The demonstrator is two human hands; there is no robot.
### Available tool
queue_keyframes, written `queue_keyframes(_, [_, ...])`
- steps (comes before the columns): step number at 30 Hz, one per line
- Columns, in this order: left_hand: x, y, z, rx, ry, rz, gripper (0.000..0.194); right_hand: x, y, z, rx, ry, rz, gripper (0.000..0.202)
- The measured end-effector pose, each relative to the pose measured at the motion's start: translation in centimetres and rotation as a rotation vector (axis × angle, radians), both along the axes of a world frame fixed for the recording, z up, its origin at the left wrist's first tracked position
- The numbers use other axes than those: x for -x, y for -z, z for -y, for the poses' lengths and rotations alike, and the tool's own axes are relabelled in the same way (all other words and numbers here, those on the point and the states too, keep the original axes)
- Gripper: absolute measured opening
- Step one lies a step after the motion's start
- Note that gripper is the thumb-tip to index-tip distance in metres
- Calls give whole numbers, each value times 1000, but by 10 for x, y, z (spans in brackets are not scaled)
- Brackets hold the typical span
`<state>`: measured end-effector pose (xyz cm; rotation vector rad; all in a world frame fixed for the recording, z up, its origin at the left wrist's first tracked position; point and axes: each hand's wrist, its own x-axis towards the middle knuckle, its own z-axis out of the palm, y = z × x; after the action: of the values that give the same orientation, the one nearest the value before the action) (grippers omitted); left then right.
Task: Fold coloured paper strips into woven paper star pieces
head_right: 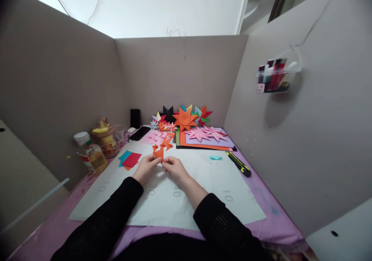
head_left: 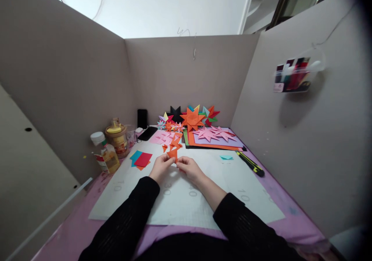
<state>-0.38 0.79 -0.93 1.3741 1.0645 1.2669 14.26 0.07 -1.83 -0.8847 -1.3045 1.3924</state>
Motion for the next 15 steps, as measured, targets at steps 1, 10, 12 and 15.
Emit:
queue_keyframes(1, [0,-1,1,4,0,-4,27,0,0,0,-11,13,-4,16])
queue_keyframes(10, [-3,-2,4,43,3,-44,29,-4,0,-4,-16,39,19,21])
queue_keyframes(12, [-2,-2,3,21,-7,-55,28,-4,2,-5,-11,41,35,21])
queue_keyframes(15, [-1,-2,2,-16,-13,-75,25,-5,3,-6,20,56,16,21])
